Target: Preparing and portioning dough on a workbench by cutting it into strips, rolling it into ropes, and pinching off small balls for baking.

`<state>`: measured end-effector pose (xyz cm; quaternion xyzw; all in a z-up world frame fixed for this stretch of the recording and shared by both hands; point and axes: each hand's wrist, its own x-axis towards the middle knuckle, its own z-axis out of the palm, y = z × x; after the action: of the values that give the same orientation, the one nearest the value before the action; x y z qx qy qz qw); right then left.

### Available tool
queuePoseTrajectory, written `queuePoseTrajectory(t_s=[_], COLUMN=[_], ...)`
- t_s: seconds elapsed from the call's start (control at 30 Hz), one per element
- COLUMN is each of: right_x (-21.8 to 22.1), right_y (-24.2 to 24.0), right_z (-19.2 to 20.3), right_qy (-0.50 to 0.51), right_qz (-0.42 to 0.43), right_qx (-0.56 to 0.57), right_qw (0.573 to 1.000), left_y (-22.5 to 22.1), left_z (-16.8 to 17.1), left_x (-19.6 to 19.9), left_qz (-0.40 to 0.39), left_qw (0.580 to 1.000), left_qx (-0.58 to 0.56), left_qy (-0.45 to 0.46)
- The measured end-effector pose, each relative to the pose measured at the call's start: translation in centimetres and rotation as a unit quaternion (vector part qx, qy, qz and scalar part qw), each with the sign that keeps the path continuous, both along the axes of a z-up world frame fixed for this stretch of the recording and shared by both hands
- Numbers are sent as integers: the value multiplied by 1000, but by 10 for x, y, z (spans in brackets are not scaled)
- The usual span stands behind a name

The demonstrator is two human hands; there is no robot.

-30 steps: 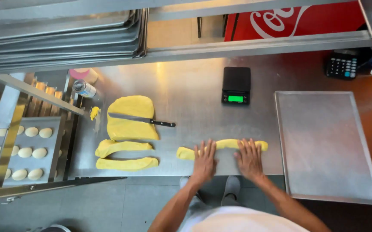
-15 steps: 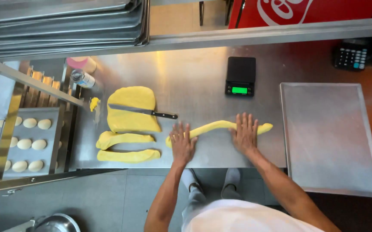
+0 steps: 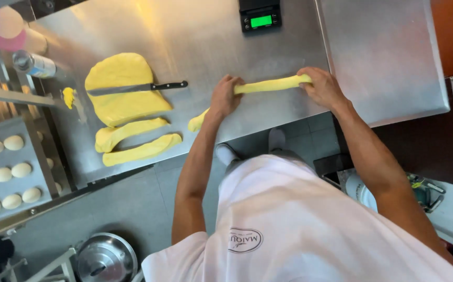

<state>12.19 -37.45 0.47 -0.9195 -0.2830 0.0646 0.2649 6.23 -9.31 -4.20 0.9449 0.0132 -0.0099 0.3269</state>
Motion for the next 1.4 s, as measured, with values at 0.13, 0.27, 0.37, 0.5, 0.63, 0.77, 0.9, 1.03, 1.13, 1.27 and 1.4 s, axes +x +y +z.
queuePoseTrajectory(t_s=[0.13,0.27,0.37,0.5,0.63,0.77,0.9,1.03,1.13,1.27,1.4], right_x=[-26,-77,-65,-1,102,142,78,-22,-68,-3,7], right_y=[21,65,85,83,81,78,40,-4,-15,-25,-21], right_z=[-22,-36,-46,-60,-52,-39,-59,-53,-43,-75,-15], right_qy=[5,-160,-168,-173,-165,-120,-194,-164,-98,-147,92], right_qz=[-74,-123,-112,-126,-131,-93,62,12,-45,-109,-88], right_qx=[58,-61,-50,-82,-86,-106,-72,-113,-93,-87,-79], right_qw=[996,977,978,973,974,983,976,980,990,979,989], left_y=[25,-45,-81,-95,-52,-24,-46,-42,5,66,46], left_z=[19,2,-7,-30,-15,-18,0,19,18,-46,44], left_x=[-12,-39,-26,29,104,113,24,-60,-122,-105,-68], left_qz=[10,-111,-92,33,43,165,57,-45,78,179,68], left_qw=[997,949,956,953,957,951,969,981,978,979,996], left_qx=[69,287,240,288,270,262,233,167,194,96,50], left_qy=[-14,-63,-139,-92,-94,15,64,85,22,35,1])
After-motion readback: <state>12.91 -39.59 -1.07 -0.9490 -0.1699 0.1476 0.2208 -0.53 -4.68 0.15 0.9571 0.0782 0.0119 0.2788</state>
